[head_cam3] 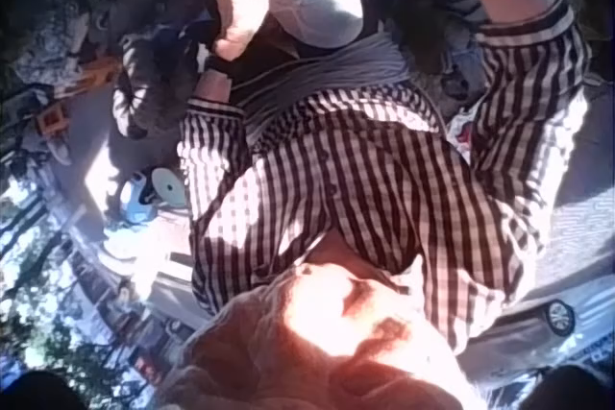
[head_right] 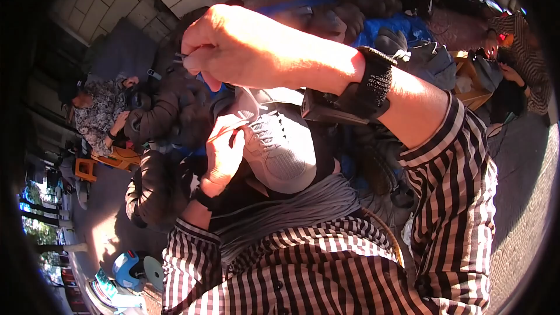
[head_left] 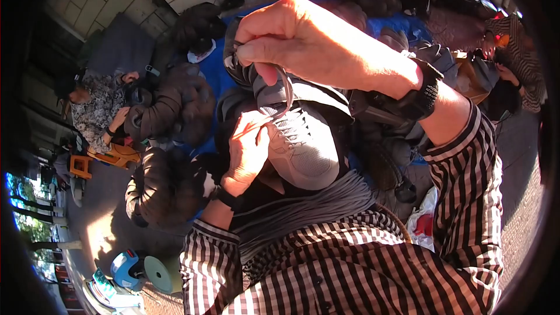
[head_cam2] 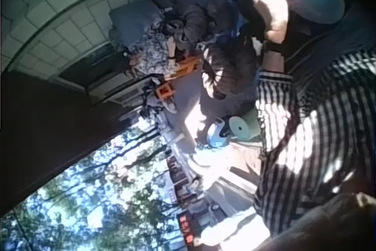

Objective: Lacing a grey sneaker in a manufacturing assembly setting.

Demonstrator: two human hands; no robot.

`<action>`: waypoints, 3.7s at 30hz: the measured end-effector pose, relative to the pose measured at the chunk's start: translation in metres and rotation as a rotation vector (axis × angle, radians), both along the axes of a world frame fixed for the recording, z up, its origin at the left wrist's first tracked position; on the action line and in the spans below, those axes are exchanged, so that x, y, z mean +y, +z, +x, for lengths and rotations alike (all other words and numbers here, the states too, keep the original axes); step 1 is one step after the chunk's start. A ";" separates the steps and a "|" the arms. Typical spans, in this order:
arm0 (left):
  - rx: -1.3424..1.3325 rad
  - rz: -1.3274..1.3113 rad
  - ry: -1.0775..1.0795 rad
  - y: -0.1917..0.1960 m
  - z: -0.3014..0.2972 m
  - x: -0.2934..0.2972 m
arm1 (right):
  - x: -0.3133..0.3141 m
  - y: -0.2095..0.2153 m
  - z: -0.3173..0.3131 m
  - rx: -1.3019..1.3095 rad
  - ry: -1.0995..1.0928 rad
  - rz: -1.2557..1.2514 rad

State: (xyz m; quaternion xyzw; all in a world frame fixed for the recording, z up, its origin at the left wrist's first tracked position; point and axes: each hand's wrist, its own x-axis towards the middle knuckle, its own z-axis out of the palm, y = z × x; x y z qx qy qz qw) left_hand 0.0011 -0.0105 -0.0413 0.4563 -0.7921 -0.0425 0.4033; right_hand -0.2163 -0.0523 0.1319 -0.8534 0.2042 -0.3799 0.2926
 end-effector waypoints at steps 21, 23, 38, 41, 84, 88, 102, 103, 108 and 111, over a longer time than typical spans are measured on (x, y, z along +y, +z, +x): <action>-0.534 -0.014 -0.348 0.032 0.004 -0.020 | 0.003 -0.031 -0.022 -0.072 -0.022 0.177; -0.518 -0.181 -0.237 0.017 0.002 -0.023 | 0.003 -0.034 -0.026 -0.048 -0.062 0.138; -0.065 -0.087 0.108 -0.018 -0.012 -0.009 | 0.042 -0.024 -0.031 -0.367 -0.021 0.328; -0.022 -0.021 0.092 -0.014 -0.007 -0.007 | 0.041 -0.028 -0.028 -0.393 0.014 0.332; -0.038 0.188 0.254 -0.036 0.006 0.003 | 0.047 -0.007 0.036 -0.308 0.372 0.375; 0.051 -0.110 0.158 -0.037 0.000 0.021 | 0.024 -0.010 0.023 -0.199 0.386 0.172; 0.020 0.446 -0.361 -0.055 -0.036 0.024 | 0.049 0.001 0.042 -0.026 0.288 0.062; 0.115 0.528 -0.397 -0.056 -0.043 0.019 | 0.049 0.008 0.033 -0.106 0.189 0.114; -0.350 -0.199 -0.270 -0.044 -0.052 0.005 | -0.005 0.015 0.011 -0.402 0.173 0.525; -0.368 -0.178 -0.251 -0.042 -0.049 0.007 | -0.030 0.020 0.001 -0.467 0.090 0.479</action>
